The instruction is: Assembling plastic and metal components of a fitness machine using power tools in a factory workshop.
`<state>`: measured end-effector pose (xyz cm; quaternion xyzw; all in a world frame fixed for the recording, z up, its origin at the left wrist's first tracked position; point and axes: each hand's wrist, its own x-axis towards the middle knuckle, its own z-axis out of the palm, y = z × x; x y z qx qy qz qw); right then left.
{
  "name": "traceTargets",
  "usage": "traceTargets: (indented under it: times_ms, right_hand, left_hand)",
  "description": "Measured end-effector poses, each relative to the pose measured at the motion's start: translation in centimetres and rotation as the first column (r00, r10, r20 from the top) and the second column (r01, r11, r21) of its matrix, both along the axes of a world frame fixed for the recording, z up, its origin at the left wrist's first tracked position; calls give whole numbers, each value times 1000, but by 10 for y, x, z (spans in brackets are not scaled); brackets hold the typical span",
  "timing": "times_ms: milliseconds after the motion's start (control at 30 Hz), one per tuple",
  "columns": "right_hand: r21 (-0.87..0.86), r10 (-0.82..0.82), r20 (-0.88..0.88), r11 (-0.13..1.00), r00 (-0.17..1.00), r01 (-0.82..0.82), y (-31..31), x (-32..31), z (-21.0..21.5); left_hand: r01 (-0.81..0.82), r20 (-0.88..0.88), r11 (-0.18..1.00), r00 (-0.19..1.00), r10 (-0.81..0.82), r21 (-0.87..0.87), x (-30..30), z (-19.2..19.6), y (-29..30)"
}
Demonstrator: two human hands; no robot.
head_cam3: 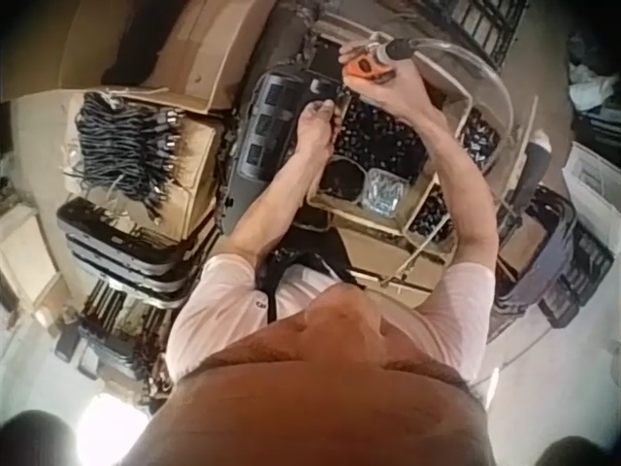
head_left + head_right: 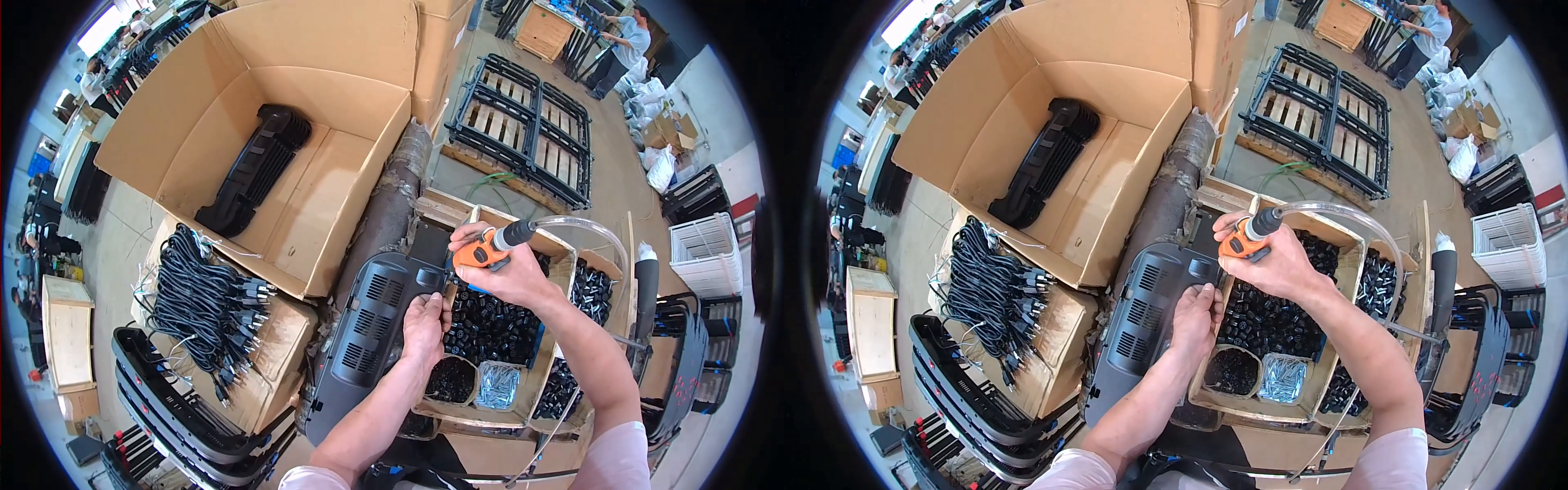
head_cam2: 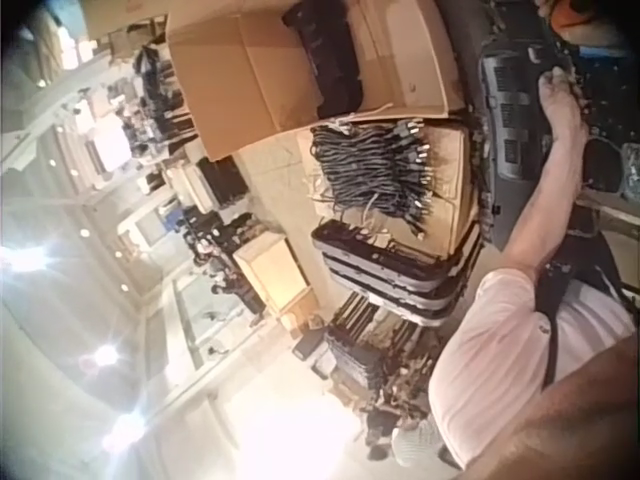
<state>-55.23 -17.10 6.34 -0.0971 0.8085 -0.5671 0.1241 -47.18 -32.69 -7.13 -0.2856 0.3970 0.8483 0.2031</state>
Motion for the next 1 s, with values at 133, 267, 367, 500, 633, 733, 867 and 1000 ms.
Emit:
traceTargets:
  times_ms: [133, 267, 367, 500, 633, 733, 867, 1000]
  right_hand:
    - [-44, -49, 75, 998, 996, 53, 8, -1, 1]
    - [-117, -94, 116, 987, 989, 107, 7, 0, 0]
    - [-141, -120, 84, 981, 989, 131, 11, 0, -6]
    - [-109, -100, 69, 988, 993, 107, 14, -2, -6]
    - [-125, -101, 55, 986, 993, 107, 17, -1, -10]
    - [-114, -63, 29, 991, 998, 66, 17, 0, -6]
    - [-223, -64, 186, 969, 980, 106, 24, -14, -4]
    - [-246, -74, 156, 963, 985, 111, 31, -17, -16]
  left_hand:
    - [12, 4, 1000, 1000, -12, -12, 1, 2, 5]
    - [32, -4, 999, 999, -32, -19, 3, -4, 1]
    - [28, -9, 999, 1000, -28, 44, 11, -6, -1]
    - [3, 84, 991, 996, -14, 135, 19, -7, 0]
    - [-26, 136, 971, 991, -7, 238, 26, -14, 0]
    - [-41, 127, 952, 992, 2, 305, 27, -19, -1]
    - [-24, 125, 935, 992, -22, 355, 29, -12, 2]
    - [-15, 166, 959, 986, -34, 283, 25, -9, 2]
